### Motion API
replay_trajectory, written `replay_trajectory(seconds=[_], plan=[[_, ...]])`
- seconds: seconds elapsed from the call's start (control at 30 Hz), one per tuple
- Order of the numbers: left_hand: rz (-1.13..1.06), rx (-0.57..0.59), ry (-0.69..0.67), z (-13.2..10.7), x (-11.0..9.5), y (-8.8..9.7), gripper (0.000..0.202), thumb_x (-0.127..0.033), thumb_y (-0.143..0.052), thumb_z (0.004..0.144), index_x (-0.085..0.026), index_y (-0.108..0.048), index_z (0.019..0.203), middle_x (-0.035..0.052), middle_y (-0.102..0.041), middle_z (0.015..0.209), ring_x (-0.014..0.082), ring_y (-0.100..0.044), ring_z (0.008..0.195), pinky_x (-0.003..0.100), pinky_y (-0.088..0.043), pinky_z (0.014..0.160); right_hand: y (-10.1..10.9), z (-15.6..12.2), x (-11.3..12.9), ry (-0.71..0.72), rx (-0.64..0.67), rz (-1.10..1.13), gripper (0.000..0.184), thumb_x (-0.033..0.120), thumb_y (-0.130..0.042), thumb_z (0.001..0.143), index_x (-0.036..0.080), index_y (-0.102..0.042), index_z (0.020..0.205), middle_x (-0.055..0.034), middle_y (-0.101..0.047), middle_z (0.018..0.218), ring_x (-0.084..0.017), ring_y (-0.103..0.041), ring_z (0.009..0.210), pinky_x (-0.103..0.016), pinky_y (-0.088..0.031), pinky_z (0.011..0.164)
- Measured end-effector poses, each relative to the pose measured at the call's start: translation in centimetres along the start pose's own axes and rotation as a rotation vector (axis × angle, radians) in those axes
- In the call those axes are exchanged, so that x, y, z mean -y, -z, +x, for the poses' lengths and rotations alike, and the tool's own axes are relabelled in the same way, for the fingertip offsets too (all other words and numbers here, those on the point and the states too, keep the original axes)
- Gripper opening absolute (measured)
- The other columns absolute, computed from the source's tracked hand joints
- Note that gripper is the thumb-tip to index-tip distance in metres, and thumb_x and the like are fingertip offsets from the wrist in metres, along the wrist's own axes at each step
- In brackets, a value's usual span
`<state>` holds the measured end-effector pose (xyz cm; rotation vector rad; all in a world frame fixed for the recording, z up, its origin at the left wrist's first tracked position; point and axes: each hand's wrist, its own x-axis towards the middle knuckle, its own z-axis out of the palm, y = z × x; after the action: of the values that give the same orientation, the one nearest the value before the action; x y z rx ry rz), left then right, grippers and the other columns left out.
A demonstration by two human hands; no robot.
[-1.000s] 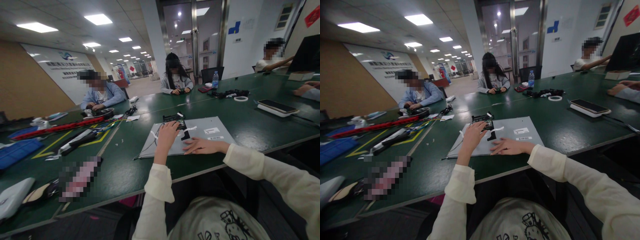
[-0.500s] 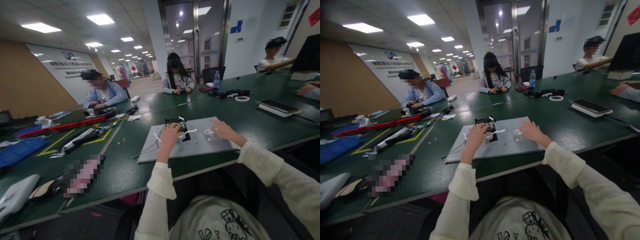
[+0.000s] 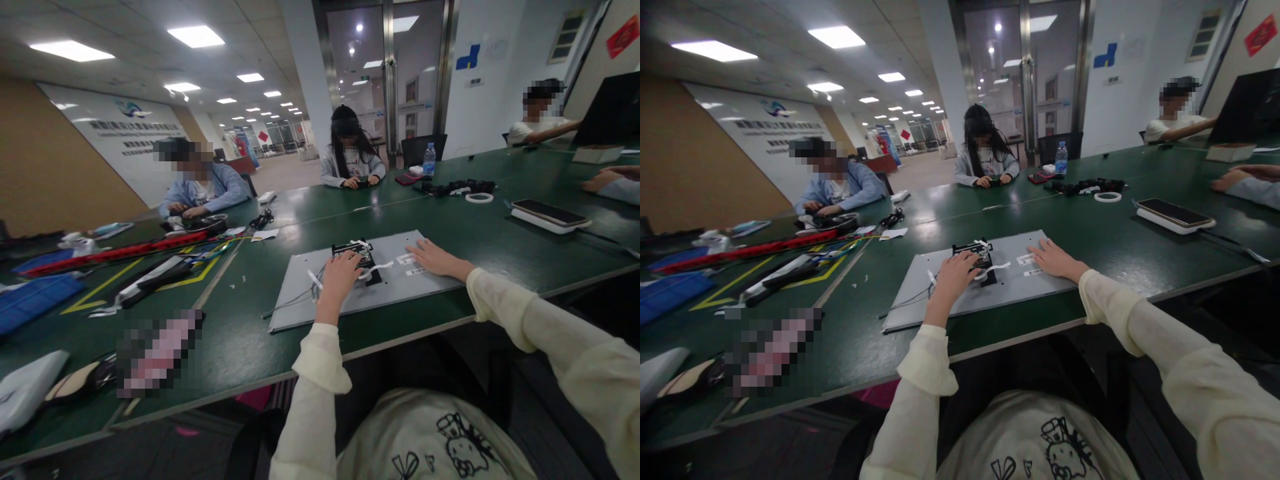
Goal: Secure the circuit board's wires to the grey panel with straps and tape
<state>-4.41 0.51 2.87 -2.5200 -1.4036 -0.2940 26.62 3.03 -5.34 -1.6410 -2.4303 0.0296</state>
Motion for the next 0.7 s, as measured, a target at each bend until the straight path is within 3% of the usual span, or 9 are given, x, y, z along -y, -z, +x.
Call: replay_trajectory(seconds=[0.1,0.27,0.43,0.7], plan=[[-0.002,0.034,0.013,0.0,-0.1,0.1,0.033,-0.032,-0.052,0.09,-0.026,-0.055,0.123,0.0073,-0.055,0.13,0.0229,-0.055,0.112,0.035,-0.04,0.092,-0.1,0.9,-0.1,0.04,0.015,-0.032,0.056,0.033,-0.024,0.096,0.011,-0.033,0.147,-0.0137,-0.037,0.148,-0.032,-0.025,0.139,-0.052,-0.015,0.114],[0.005,0.072,0.026,0.0,0.0,-0.2,0.032,-0.033,-0.052,0.09,-0.026,-0.057,0.121,0.0079,-0.055,0.128,0.0235,-0.056,0.109,0.035,-0.041,0.091,-0.1,2.0,0.1,-0.012,0.059,-0.01,0.055,0.038,-0.021,0.098,0.021,-0.029,0.15,-0.0102,-0.029,0.152,-0.031,-0.024,0.14,-0.05,-0.019,0.113],[0.003,0.058,0.019,-0.2,0.2,-0.9,0.032,-0.032,-0.051,0.09,-0.025,-0.056,0.121,0.0079,-0.056,0.127,0.0236,-0.057,0.108,0.036,-0.041,0.091,0.1,2.6,0.5,0.04,0.049,-0.025,0.055,0.036,-0.02,0.098,0.02,-0.029,0.15,-0.0114,-0.028,0.152,-0.03,-0.022,0.141,-0.048,-0.017,0.114],[0.004,0.09,0.032,-0.5,0.0,-1.0,0.034,-0.033,-0.052,0.09,-0.025,-0.055,0.123,0.0081,-0.055,0.127,0.0235,-0.056,0.108,0.035,-0.041,0.09,0.2,2.8,0.8,0.009,0.042,-0.001,0.055,0.039,-0.022,0.098,0.023,-0.03,0.15,-0.0084,-0.029,0.153,-0.032,-0.026,0.139,-0.049,-0.019,0.113]])
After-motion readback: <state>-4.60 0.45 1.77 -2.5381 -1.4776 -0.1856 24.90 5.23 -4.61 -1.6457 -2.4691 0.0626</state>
